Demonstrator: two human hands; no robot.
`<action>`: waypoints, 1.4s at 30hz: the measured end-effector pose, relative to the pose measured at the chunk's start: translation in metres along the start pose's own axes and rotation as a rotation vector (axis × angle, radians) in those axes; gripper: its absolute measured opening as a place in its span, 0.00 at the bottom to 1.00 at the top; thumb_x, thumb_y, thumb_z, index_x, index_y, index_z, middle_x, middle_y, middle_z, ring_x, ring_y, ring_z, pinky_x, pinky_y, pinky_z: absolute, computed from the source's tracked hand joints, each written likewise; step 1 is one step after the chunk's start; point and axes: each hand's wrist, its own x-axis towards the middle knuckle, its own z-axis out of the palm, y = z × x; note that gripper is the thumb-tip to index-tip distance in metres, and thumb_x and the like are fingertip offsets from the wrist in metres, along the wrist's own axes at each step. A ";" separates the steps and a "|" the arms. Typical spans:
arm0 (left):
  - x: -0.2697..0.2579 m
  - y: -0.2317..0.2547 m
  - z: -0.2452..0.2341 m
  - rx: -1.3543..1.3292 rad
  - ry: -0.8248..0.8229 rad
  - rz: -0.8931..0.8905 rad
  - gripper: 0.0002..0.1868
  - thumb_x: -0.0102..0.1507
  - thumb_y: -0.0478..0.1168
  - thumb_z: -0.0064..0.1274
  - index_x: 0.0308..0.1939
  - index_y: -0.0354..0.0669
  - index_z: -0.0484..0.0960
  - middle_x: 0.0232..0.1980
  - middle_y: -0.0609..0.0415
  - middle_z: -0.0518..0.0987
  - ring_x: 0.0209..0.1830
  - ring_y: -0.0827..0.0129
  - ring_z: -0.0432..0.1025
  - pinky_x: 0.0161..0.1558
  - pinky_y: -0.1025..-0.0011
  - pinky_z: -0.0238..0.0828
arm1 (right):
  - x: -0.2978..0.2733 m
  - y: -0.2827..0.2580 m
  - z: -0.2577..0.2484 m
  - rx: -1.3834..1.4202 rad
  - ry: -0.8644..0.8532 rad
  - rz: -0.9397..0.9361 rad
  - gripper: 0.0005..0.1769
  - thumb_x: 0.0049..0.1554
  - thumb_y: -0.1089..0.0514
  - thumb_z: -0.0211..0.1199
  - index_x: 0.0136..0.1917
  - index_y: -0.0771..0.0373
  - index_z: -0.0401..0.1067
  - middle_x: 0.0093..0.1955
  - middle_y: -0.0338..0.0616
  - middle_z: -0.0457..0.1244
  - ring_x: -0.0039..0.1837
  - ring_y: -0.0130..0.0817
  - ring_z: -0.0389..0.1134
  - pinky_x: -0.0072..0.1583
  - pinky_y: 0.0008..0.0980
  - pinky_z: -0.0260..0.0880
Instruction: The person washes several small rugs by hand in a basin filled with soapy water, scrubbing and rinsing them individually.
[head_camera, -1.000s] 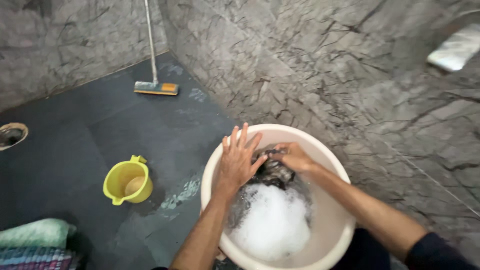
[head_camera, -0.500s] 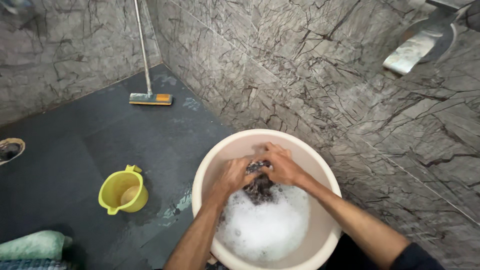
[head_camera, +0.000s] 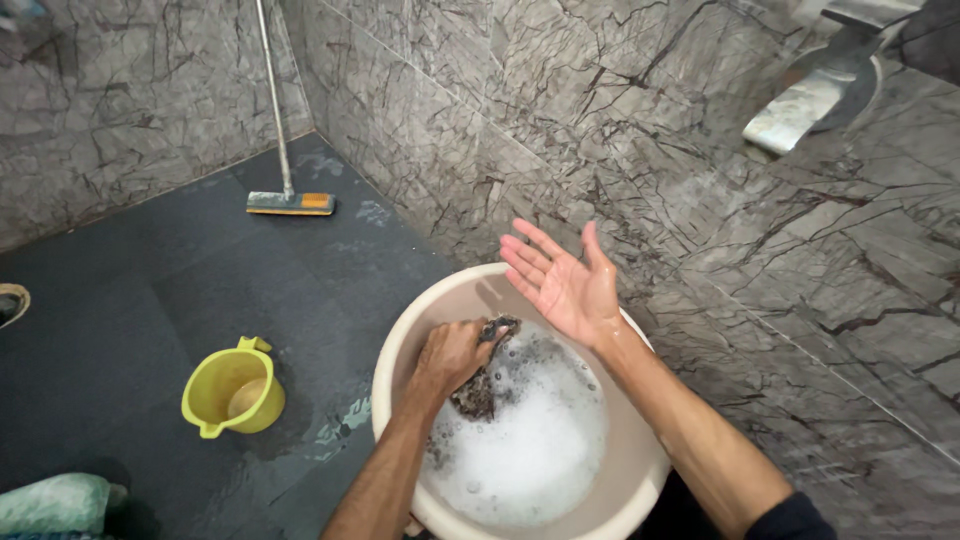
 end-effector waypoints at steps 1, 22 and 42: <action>-0.001 0.002 -0.002 -0.011 0.010 0.005 0.22 0.67 0.57 0.50 0.41 0.41 0.84 0.32 0.36 0.81 0.37 0.40 0.78 0.44 0.46 0.74 | -0.001 -0.001 0.002 0.039 0.000 0.004 0.49 0.61 0.26 0.42 0.74 0.70 0.60 0.69 0.61 0.61 0.70 0.45 0.64 0.68 0.44 0.69; 0.015 -0.045 0.057 0.254 0.036 0.078 0.14 0.61 0.49 0.59 0.36 0.41 0.85 0.34 0.41 0.84 0.36 0.47 0.80 0.43 0.51 0.77 | -0.022 -0.035 0.033 -1.834 -0.001 0.248 0.22 0.64 0.50 0.51 0.65 0.60 0.74 0.52 0.45 0.74 0.54 0.41 0.76 0.58 0.41 0.75; 0.013 -0.032 0.030 0.216 0.134 0.187 0.18 0.60 0.44 0.60 0.51 0.42 0.77 0.41 0.43 0.83 0.36 0.51 0.80 0.36 0.56 0.77 | -0.042 0.054 -0.096 -2.147 0.179 0.213 0.38 0.59 0.50 0.63 0.79 0.52 0.54 0.71 0.54 0.62 0.72 0.53 0.62 0.70 0.51 0.63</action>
